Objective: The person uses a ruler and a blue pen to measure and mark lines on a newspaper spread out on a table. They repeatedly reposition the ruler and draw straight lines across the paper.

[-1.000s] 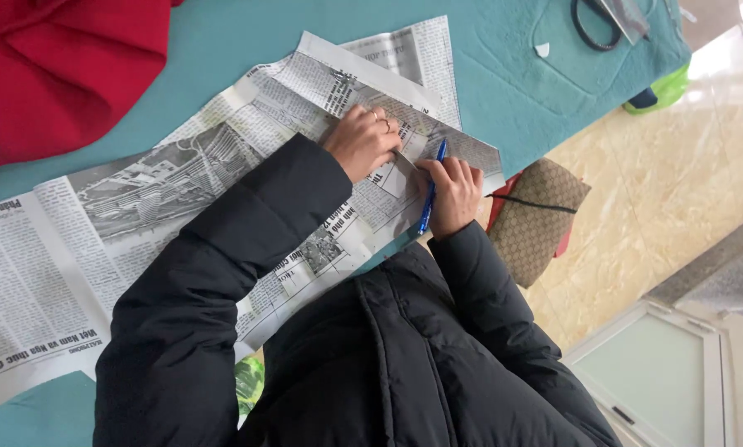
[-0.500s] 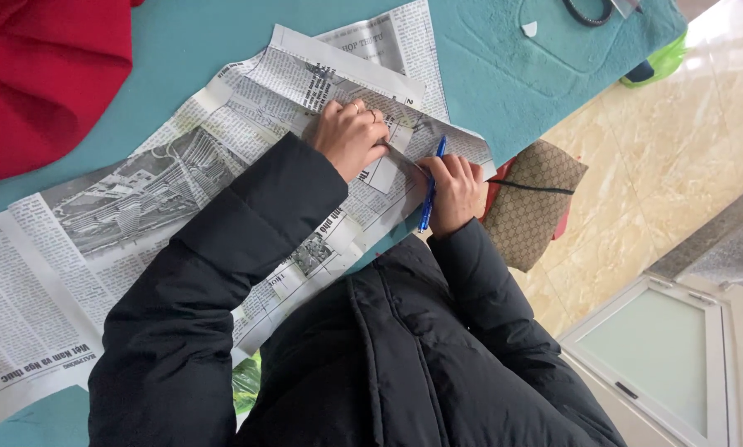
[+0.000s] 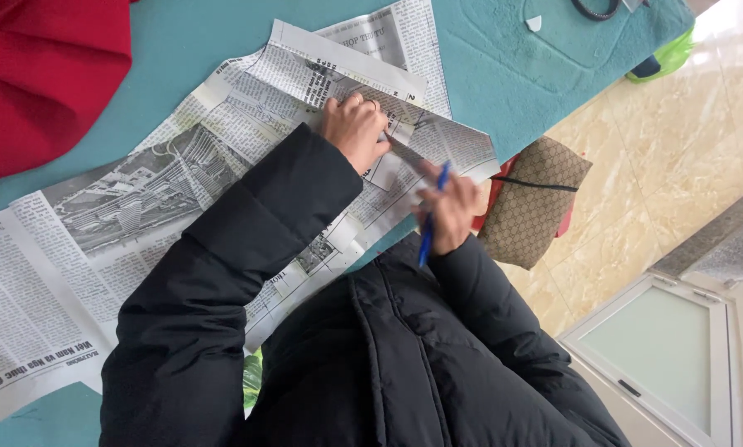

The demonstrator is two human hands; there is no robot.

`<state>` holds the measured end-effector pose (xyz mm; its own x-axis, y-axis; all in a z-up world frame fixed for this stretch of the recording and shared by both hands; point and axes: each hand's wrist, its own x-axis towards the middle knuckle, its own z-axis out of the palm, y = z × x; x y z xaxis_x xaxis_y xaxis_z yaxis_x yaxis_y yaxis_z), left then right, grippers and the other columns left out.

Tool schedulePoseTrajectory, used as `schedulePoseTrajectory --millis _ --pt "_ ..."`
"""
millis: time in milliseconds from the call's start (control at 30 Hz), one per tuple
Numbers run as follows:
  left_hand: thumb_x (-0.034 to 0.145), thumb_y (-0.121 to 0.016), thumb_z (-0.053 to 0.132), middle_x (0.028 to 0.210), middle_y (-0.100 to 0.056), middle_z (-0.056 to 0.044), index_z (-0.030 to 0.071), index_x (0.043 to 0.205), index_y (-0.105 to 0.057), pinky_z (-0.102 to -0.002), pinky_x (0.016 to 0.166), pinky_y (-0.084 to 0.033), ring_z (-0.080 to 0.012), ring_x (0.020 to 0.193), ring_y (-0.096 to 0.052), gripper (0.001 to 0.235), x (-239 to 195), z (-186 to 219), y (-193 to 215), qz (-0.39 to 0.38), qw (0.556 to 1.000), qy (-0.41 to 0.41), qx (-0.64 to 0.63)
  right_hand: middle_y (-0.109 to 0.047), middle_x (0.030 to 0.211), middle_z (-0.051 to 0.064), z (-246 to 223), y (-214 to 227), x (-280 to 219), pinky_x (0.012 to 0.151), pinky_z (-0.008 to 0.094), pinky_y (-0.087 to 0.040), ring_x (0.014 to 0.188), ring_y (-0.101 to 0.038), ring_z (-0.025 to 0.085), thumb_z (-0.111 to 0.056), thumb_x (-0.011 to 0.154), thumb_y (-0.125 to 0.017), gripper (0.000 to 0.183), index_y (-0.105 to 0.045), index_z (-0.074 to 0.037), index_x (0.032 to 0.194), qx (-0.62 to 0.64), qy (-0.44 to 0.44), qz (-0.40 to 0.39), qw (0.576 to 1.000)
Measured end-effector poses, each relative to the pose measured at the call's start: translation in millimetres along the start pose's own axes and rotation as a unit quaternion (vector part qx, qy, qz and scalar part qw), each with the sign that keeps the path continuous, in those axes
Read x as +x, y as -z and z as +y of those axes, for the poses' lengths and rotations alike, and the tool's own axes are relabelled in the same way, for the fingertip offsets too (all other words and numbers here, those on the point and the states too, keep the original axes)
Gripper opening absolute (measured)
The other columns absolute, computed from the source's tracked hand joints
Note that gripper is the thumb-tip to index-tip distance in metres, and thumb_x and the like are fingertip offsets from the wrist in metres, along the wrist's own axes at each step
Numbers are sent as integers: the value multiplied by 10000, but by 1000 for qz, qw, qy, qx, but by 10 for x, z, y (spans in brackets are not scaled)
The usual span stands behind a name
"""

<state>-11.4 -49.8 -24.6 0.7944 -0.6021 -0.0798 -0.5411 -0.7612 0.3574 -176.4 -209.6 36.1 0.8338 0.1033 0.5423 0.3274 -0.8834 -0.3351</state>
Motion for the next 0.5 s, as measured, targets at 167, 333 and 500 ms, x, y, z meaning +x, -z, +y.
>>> schedulePoseTrajectory --millis 167,333,500 --pt "818 -739 481 947 -670 42 280 886 -751 -513 876 -446 -229 1069 -555 212 40 -6 25 -26 1000 -1 -12 -621 1471 174 -142 -74 19 982 440 -397 1277 -599 379 -375 1088 -541 305 -571 -113 935 29 48 -81 995" --pt "805 -778 474 909 -650 24 252 888 -737 -496 863 -446 -227 1043 -551 241 40 -33 -61 -17 1000 -21 -14 -636 1453 158 -62 -137 -95 995 450 -394 1296 -602 362 -331 1006 -681 224 -587 -149 917 -35 49 -86 995" --pt "792 -817 462 910 -643 19 250 929 -683 -467 841 -435 -221 1018 -548 286 -85 0 61 42 997 -64 9 -646 1448 162 -39 -77 1 1013 414 -367 1265 -618 346 -305 1022 -673 239 -567 -151 873 -56 16 -26 998"
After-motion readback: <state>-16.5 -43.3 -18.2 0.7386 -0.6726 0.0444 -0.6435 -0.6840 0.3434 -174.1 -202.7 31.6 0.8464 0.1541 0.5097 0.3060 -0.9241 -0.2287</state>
